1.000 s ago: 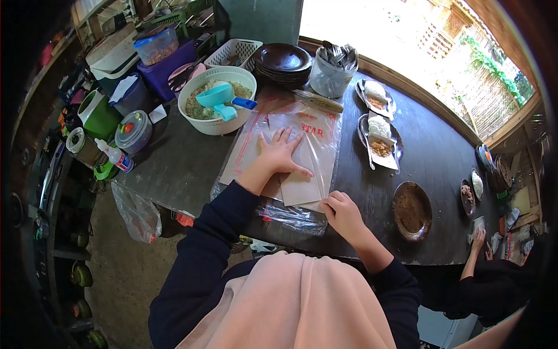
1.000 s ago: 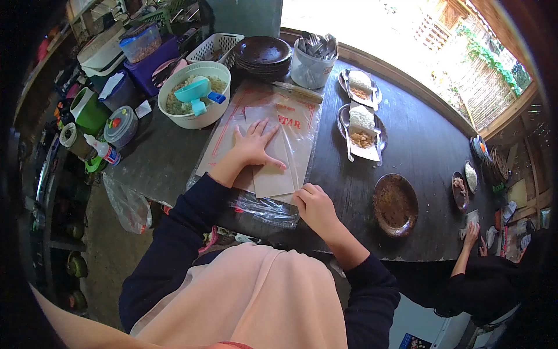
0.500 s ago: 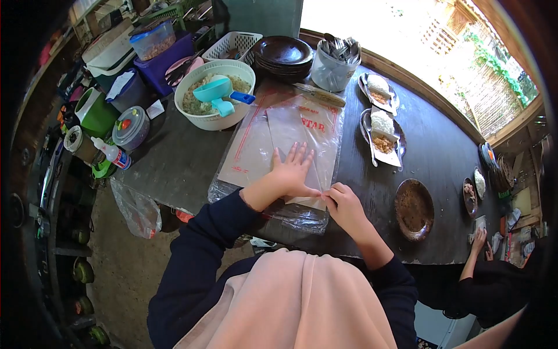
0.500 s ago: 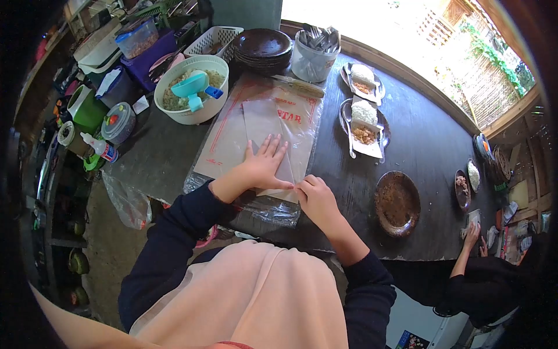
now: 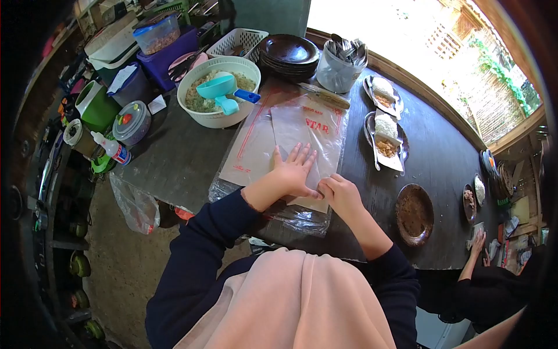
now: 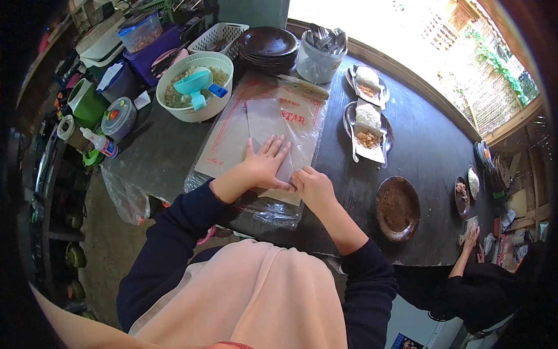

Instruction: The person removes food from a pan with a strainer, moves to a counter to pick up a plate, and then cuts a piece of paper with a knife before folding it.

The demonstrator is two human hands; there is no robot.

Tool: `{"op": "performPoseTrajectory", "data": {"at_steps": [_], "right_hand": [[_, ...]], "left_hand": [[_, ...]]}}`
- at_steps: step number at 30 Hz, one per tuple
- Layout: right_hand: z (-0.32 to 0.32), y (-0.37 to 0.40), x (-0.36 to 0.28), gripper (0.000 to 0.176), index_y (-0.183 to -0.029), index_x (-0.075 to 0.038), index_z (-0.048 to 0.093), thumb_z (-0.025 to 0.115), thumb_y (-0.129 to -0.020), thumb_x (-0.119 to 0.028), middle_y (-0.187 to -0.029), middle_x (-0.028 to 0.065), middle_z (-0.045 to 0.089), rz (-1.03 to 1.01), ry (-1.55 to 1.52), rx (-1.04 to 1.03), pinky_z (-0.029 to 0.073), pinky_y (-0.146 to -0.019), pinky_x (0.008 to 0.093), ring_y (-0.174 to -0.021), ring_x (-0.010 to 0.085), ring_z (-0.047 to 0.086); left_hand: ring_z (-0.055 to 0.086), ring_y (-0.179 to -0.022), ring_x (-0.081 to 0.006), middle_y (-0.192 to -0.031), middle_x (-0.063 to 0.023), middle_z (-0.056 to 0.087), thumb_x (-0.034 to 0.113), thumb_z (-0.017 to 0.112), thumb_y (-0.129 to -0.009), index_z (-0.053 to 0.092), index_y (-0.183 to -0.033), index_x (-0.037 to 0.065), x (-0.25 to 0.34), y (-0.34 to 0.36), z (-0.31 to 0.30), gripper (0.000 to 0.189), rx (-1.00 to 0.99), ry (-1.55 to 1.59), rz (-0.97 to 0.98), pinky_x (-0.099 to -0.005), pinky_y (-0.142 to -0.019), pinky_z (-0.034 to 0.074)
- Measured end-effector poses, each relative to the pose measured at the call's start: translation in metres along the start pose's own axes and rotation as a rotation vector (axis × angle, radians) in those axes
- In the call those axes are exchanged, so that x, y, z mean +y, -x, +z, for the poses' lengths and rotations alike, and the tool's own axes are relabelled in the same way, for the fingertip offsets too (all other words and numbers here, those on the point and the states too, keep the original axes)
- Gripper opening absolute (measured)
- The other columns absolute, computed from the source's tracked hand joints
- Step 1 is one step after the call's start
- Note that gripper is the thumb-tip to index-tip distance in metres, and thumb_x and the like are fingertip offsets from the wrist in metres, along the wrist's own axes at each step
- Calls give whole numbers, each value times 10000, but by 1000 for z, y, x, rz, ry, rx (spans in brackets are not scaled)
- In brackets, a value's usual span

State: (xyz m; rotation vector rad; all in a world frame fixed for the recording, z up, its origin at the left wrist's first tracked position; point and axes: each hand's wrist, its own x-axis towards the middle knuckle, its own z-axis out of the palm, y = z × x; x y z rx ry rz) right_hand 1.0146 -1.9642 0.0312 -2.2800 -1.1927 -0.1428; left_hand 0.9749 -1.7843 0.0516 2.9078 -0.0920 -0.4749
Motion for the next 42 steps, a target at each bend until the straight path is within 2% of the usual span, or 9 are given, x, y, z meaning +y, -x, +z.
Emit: {"op": "performPoseTrajectory", "data": {"at_steps": [8, 20, 28, 38, 42], "right_hand": [[12, -28, 11, 93, -833, -91, 633, 568, -812, -154, -783, 88, 586, 33, 50, -38, 503, -607, 393, -681, 308, 612], [24, -60, 20, 150, -852, -62, 630, 532, -851, -176, -823, 118, 601, 69, 32, 24, 491, -646, 416, -731, 333, 605], [30, -78, 30, 167, -844, -46, 627, 517, -862, -170, -824, 140, 604, 75, 61, 37, 485, -652, 428, -745, 356, 603], [39, -114, 38, 160, -824, -31, 611, 521, -849, -161, -889, 149, 608, 93, 72, 21, 478, -709, 443, -820, 357, 600], [45, -129, 41, 154, -846, -23, 618, 525, -835, -147, -882, 166, 616, 38, 88, 33, 476, -729, 438, -825, 366, 598]], "left_hand": [[15, -1399, -280, -1520, -102, 10, 807, 547, -572, 64, -1453, 108, -1, 1, 2, 1224, 23, 5, 4, -680, -1009, 34], [8, -1401, -254, -1522, -79, 16, 824, 542, -545, 53, -1438, 25, -4, -2, 7, 1293, 54, 11, 3, -678, -1013, 25], [2, -1400, -266, -1518, -117, 10, 827, 524, -553, 21, -1425, -23, -4, -2, 7, 1318, 30, 0, 9, -690, -999, 35], [3, -1398, -285, -1516, -127, 11, 810, 540, -560, 15, -1431, -4, -4, -1, 6, 1302, 35, 39, 19, -696, -991, 28], [1, -1398, -289, -1516, -126, 11, 806, 546, -561, -2, -1433, 8, -4, -3, 6, 1303, 31, 41, 19, -694, -994, 23]]}}
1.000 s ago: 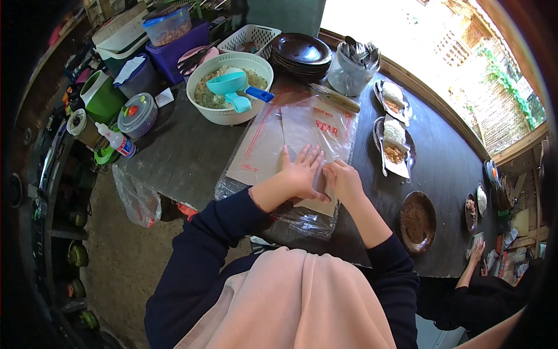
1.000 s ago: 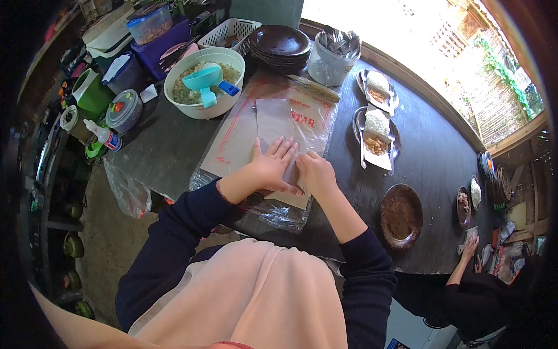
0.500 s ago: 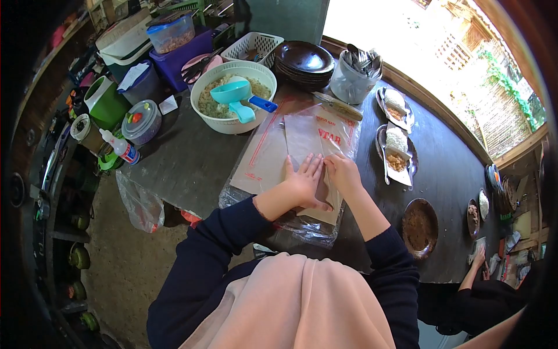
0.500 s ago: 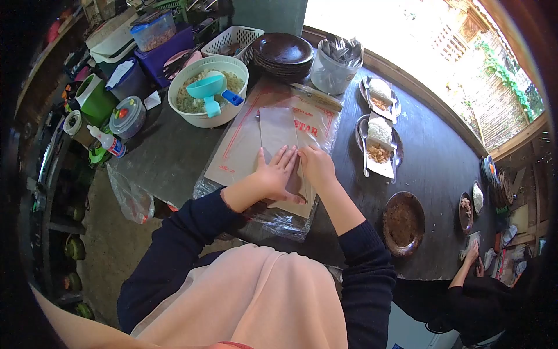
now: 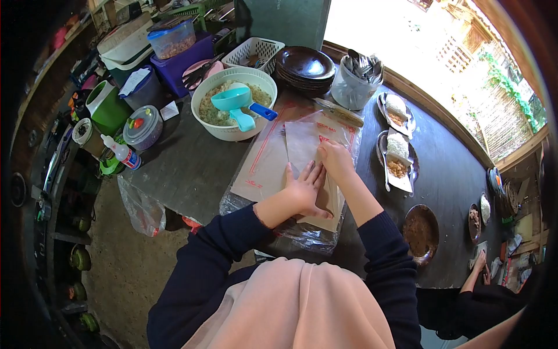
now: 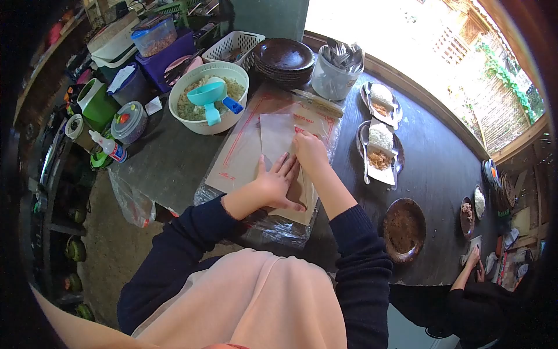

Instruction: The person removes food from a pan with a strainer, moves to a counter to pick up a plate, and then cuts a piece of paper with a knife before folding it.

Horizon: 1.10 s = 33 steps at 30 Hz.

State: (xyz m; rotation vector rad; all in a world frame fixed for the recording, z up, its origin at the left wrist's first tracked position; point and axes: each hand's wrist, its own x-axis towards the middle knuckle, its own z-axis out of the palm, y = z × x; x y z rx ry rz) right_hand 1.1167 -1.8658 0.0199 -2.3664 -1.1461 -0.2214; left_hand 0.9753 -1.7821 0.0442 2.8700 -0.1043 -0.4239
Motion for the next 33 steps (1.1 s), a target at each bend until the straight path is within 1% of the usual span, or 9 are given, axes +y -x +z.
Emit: {"op": "performPoseTrajectory", "data": {"at_steps": [1, 5, 7, 11, 14, 17, 25, 28, 33], "right_hand": [[2, -4, 0, 169, -864, -16, 627, 531, -832, -151, -883, 180, 622, -1, 12, 9, 473, -743, 434, -829, 370, 595], [12, -20, 4, 172, -847, -16, 628, 532, -831, -159, -896, 188, 625, 17, 11, 29, 475, -738, 440, -829, 374, 598], [16, -28, 6, 175, -829, -18, 630, 532, -829, -163, -887, 194, 628, 81, 55, 23, 475, -731, 449, -821, 378, 601], [20, -39, 10, 175, -811, -17, 627, 532, -828, -163, -869, 191, 630, 90, 49, 24, 475, -725, 454, -810, 380, 603], [22, -45, 12, 174, -804, -14, 624, 527, -829, -157, -862, 189, 631, 57, 68, 57, 474, -729, 454, -812, 378, 604], [26, -50, 16, 155, -800, -21, 626, 531, -812, -144, -863, 180, 632, 66, 41, 79, 475, -727, 453, -803, 373, 606], [27, -62, 17, 93, -785, -42, 628, 559, -738, -83, -814, 159, 630, 61, 89, 78, 480, -709, 436, -801, 350, 606], [24, -67, 17, 91, -780, -50, 630, 564, -721, -73, -821, 153, 630, 98, 57, 24, 480, -706, 433, -804, 348, 605], [26, -71, 16, 96, -786, -53, 628, 563, -716, -65, -847, 153, 633, 136, 27, 57, 476, -702, 433, -819, 347, 603]], "left_hand": [[2, -1398, -289, -1517, -125, 11, 806, 548, -560, -7, -1434, 11, 0, 0, 0, 1305, 2, 4, 0, -693, -995, 21], [5, -1398, -289, -1518, -118, 15, 811, 543, -558, -7, -1434, 10, -1, 0, 2, 1308, 26, 2, 1, -695, -993, 23], [6, -1399, -286, -1519, -114, 22, 810, 540, -562, -6, -1433, 8, 0, 1, 0, 1304, 19, 8, 1, -697, -990, 28], [7, -1399, -283, -1519, -114, 27, 804, 539, -569, 1, -1432, 2, -1, 0, 2, 1295, 30, -6, 3, -699, -988, 35], [10, -1399, -283, -1518, -118, 29, 798, 539, -577, 12, -1431, -3, -1, 1, 0, 1285, 27, -10, 3, -699, -987, 39], [13, -1398, -284, -1517, -122, 30, 797, 537, -580, 25, -1431, -5, -1, 2, 0, 1276, 35, 8, 7, -697, -989, 38], [27, -1397, -291, -1514, -131, 51, 789, 545, -575, 51, -1430, -9, 0, 2, 0, 1270, 40, 5, 12, -699, -985, 25], [36, -1396, -289, -1513, -130, 63, 797, 536, -574, 60, -1431, -6, -1, 1, 2, 1268, 72, -11, 15, -699, -986, 13], [48, -1396, -279, -1511, -117, 92, 818, 524, -555, 90, -1432, 1, -3, -1, 5, 1274, 91, -26, 18, -709, -977, -1]]}}
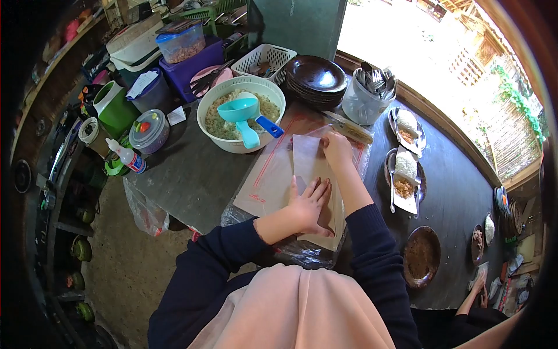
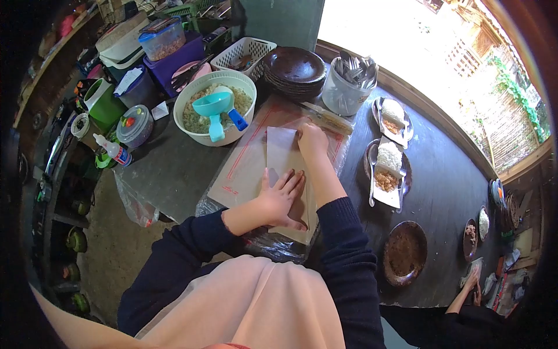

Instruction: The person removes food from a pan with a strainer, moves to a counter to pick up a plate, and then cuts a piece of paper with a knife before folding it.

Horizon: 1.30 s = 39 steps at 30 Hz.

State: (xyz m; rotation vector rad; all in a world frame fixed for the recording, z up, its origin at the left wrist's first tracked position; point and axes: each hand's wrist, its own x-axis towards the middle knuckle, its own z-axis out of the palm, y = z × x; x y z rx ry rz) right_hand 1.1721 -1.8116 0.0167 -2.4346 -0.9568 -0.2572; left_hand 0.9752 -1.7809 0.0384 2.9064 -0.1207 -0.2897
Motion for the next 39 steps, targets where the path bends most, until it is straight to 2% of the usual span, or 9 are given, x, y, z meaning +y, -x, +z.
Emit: {"op": "performPoseTrajectory", "data": {"at_steps": [2, 5, 8, 10, 14, 16, 22, 29, 39], "right_hand": [[4, 0, 2, 98, -796, -52, 626, 565, -721, -65, -859, 155, 633, 15, -17, 24, 473, -700, 435, -827, 350, 600], [10, 1, 14, 83, -831, -49, 622, 566, -780, -83, -823, 150, 635, -14, -55, 115, 485, -653, 389, -752, 288, 626], [4, 5, 18, 108, -850, -21, 609, 568, -838, -120, -770, 136, 629, 144, -320, -16, 479, -601, 335, -663, 208, 625], [-8, 11, 18, 155, -883, 9, 608, 572, -859, -140, -740, 124, 620, 294, -727, -110, 469, -575, 299, -613, 153, 606], [0, 22, 32, 168, -898, 32, 617, 592, -833, -121, -765, 142, 626, 52, -603, -113, 473, -601, 309, -652, 199, 617], [-3, 26, 26, 155, -903, 20, 635, 595, -811, -97, -796, 155, 632, -100, -387, 2, 479, -638, 311, -698, 239, 621], [2, 30, 21, 161, -886, 7, 640, 595, -787, -111, -857, 174, 636, -104, -331, 47, 480, -681, 354, -760, 313, 621], [4, 18, 17, 151, -883, -19, 642, 583, -775, -106, -870, 208, 629, -65, -273, 31, 483, -710, 387, -821, 363, 611], [13, 2, 13, 101, -820, -43, 616, 567, -736, -71, -809, 173, 632, -25, -120, 95, 478, -687, 422, -782, 361, 607]], "left_hand": [[55, -1395, -271, -1509, -109, 108, 826, 523, -542, 109, -1431, 3, -2, 0, 2, 1281, 12, -19, 6, -714, -973, -4], [154, -1371, -263, -1473, -102, 217, 816, 517, -563, 254, -1395, 16, -4, -2, -5, 1184, 86, -48, 22, -731, -959, 1], [260, -1321, -254, -1413, -90, 317, 785, 514, -611, 388, -1315, 38, -13, -13, -8, 1034, 104, 29, 8, -745, -944, 20], [318, -1278, -250, -1372, -80, 362, 751, 512, -656, 448, -1254, 61, -18, -20, -5, 916, 135, 13, 27, -754, -931, 36], [277, -1312, -263, -1394, -95, 338, 762, 538, -623, 432, -1276, 64, -25, -26, 2, 961, 186, 76, -3, -739, -947, 36], [198, -1357, -278, -1443, -110, 272, 773, 564, -583, 363, -1342, 69, -28, -27, 5, 1055, 269, 76, -71, -718, -969, 28], [84, -1393, -283, -1505, -109, 133, 796, 561, -552, 176, -1437, 87, -26, -24, 3, 1198, 141, 98, -104, -704, -983, 18], [86, -1392, -288, -1504, -110, 136, 802, 555, -548, 179, -1435, 81, -27, -24, 5, 1203, 153, 91, -94, -714, -974, 19], [104, -1386, -304, -1500, -112, 146, 810, 566, -520, 184, -1431, 74, -32, -31, -1, 1233, 172, 109, -80, -735, -956, 45]]}}
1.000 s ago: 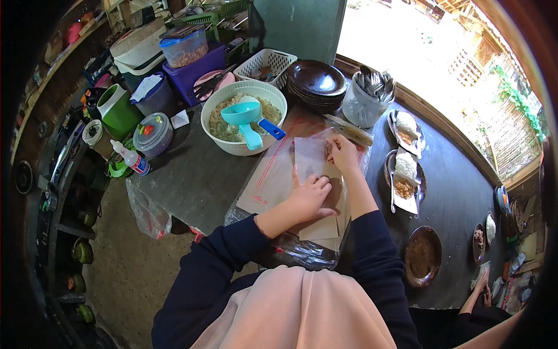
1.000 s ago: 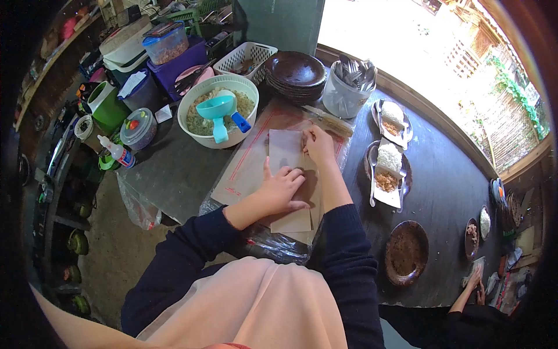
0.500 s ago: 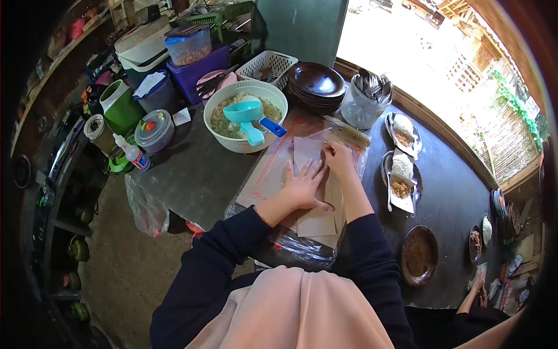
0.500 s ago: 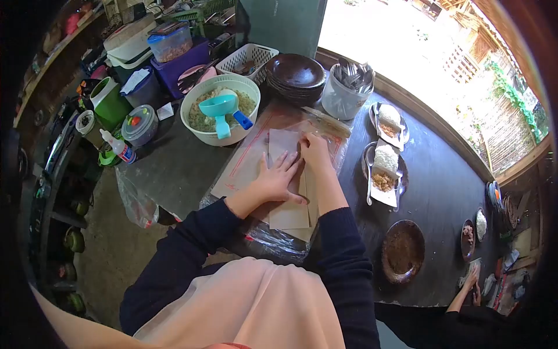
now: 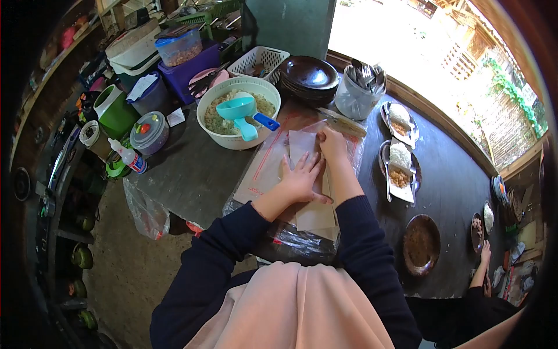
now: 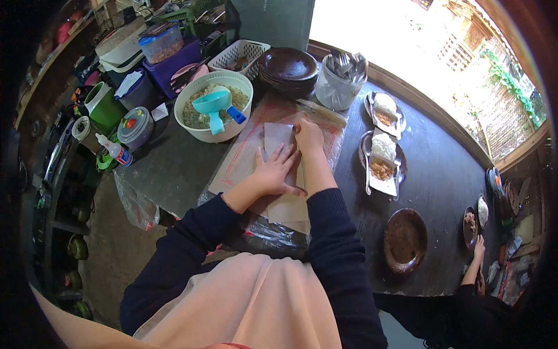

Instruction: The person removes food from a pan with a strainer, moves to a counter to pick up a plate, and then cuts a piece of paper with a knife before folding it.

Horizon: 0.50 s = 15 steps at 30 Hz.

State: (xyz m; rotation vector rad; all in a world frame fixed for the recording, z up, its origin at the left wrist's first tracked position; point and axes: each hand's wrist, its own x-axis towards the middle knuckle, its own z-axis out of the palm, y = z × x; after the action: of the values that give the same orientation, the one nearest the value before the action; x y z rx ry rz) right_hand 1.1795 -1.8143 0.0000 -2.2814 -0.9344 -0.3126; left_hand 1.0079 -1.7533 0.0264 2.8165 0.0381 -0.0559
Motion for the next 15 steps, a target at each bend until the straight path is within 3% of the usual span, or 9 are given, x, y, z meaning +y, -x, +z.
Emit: {"op": "performPoseTrajectory", "data": {"at_steps": [11, 15], "right_hand": [[-7, 25, -13, 106, -859, -67, 620, 571, -785, -125, -922, 154, 602, -68, -11, 133, 481, -699, 427, -811, 362, 592], [-6, 24, -12, 126, -873, -64, 631, 566, -791, -134, -953, 159, 600, -59, 0, 112, 483, -717, 423, -816, 364, 592]], "left_hand": [[76, -1397, -268, -1513, -95, 111, 823, 586, -470, 94, -1438, 34, 1, 1, 0, 1342, -24, 6, -44, -724, -970, 26], [102, -1387, -294, -1498, -131, 143, 812, 594, -478, 111, -1428, 8, 1, 3, 1, 1335, -2, 30, -25, -727, -962, 24]]}}
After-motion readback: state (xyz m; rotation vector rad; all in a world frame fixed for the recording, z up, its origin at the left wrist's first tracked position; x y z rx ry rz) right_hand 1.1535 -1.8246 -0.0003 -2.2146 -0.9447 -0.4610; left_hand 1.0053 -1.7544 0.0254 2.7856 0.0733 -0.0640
